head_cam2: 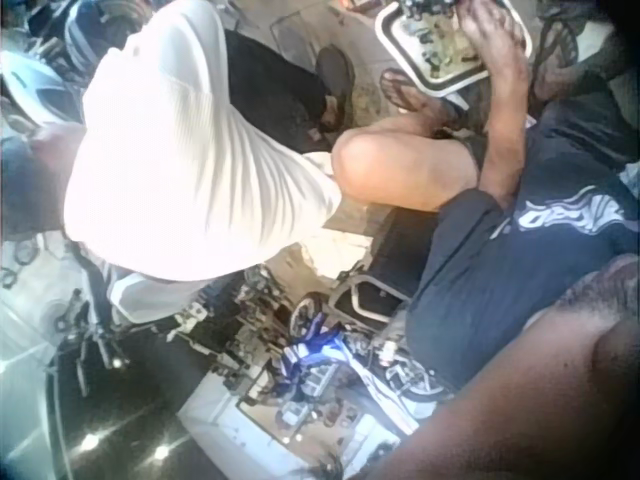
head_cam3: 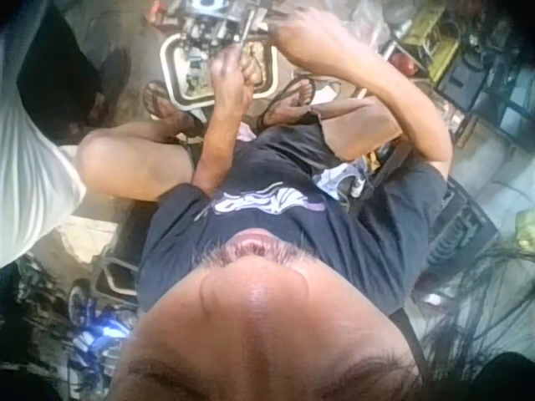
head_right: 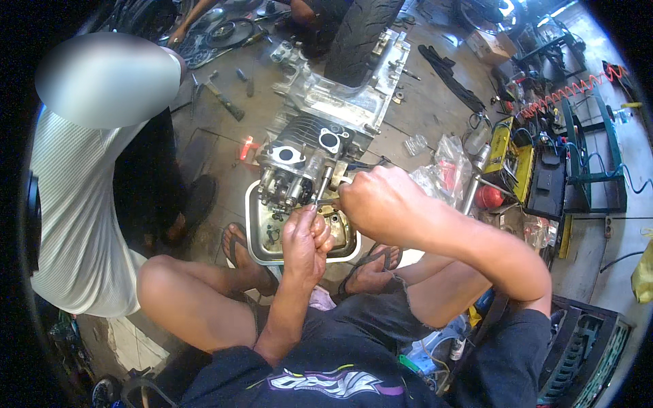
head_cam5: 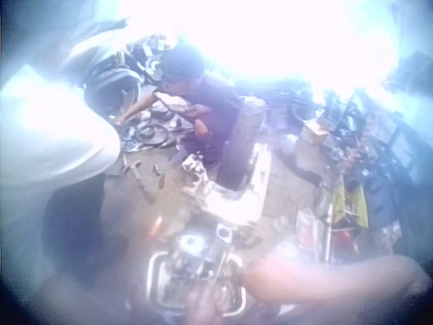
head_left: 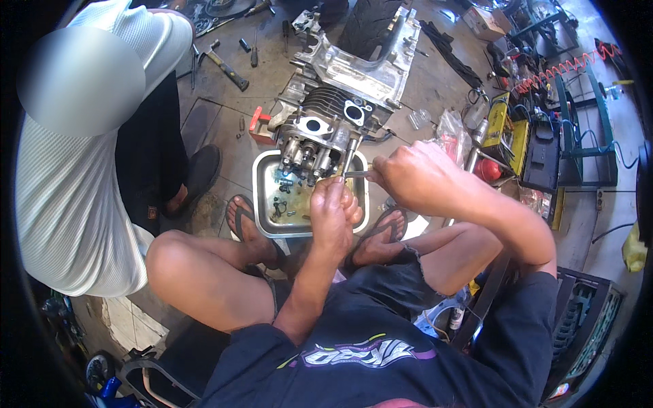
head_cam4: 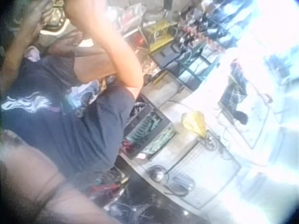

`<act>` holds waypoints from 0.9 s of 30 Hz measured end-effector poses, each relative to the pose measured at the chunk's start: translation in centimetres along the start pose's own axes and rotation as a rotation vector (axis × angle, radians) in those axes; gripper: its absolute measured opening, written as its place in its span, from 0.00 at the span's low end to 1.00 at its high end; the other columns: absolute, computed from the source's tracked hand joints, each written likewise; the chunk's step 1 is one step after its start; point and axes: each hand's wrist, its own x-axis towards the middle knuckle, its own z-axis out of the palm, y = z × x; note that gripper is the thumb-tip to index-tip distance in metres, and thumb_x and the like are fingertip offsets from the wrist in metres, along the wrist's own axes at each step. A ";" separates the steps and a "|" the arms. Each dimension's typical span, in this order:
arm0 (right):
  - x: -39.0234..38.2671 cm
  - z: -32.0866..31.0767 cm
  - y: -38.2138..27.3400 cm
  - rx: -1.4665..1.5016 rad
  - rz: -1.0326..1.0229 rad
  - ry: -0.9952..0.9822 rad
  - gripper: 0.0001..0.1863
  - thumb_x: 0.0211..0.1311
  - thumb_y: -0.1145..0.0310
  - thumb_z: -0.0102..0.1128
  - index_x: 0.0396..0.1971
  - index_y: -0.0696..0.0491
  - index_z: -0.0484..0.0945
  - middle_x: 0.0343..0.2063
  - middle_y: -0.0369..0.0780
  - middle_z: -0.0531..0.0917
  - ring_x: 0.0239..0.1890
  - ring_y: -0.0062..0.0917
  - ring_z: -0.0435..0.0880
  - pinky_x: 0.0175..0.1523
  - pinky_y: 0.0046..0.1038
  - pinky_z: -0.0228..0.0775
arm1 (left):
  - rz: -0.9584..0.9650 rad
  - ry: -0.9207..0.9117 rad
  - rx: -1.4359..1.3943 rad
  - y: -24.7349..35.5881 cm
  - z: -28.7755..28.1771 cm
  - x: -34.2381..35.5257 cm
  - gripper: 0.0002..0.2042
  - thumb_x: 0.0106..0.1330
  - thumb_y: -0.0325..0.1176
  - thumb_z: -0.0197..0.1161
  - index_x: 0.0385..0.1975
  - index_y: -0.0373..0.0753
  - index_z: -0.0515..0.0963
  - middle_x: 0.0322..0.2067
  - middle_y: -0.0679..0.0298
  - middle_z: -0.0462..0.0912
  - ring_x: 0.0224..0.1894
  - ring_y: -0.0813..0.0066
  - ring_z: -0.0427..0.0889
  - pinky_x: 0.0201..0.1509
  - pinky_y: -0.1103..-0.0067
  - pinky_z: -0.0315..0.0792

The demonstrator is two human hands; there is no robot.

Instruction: The person cleans and reassembles engine parts in a metal tray, then uses a socket wrench to tighten bolts on an engine cylinder head while sitting on the floor of a repair shop.

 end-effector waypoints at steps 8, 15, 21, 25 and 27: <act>2.8 -0.9 2.1 0.068 -0.219 -0.346 0.12 0.62 0.66 0.56 0.26 0.61 0.79 0.21 0.53 0.80 0.29 0.48 0.82 0.35 0.45 0.73 | 0.054 0.017 0.014 -0.3 0.2 0.2 0.03 0.73 0.30 0.51 0.40 0.38 0.67 0.17 0.72 0.61 0.13 0.87 0.54 0.13 0.84 0.48; 3.2 0.6 3.4 0.146 -0.293 -0.292 0.14 0.62 0.64 0.56 0.25 0.61 0.79 0.20 0.53 0.79 0.28 0.50 0.82 0.35 0.45 0.73 | 0.091 0.041 -0.019 -0.8 0.2 0.4 0.03 0.74 0.30 0.51 0.41 0.39 0.67 0.17 0.71 0.61 0.12 0.88 0.53 0.12 0.84 0.47; 3.0 -0.4 2.0 0.217 0.073 -0.418 0.13 0.54 0.63 0.61 0.21 0.59 0.80 0.18 0.50 0.80 0.26 0.47 0.83 0.33 0.43 0.76 | 0.109 0.075 0.018 -1.2 0.6 0.6 0.04 0.74 0.30 0.51 0.41 0.38 0.67 0.16 0.73 0.60 0.12 0.89 0.53 0.12 0.84 0.47; 1.1 2.6 2.6 0.391 0.181 -0.326 0.16 0.58 0.60 0.62 0.24 0.59 0.80 0.20 0.53 0.81 0.27 0.48 0.83 0.33 0.44 0.76 | 0.149 0.088 0.090 -1.3 0.6 0.6 0.05 0.74 0.31 0.52 0.42 0.37 0.66 0.16 0.74 0.59 0.12 0.89 0.52 0.13 0.84 0.47; 0.6 5.3 2.9 0.473 0.166 -0.242 0.16 0.59 0.59 0.63 0.25 0.59 0.79 0.19 0.53 0.81 0.26 0.49 0.83 0.32 0.44 0.76 | 0.184 0.077 0.138 -1.3 0.0 0.7 0.06 0.75 0.32 0.52 0.43 0.37 0.66 0.16 0.74 0.58 0.12 0.89 0.52 0.13 0.85 0.47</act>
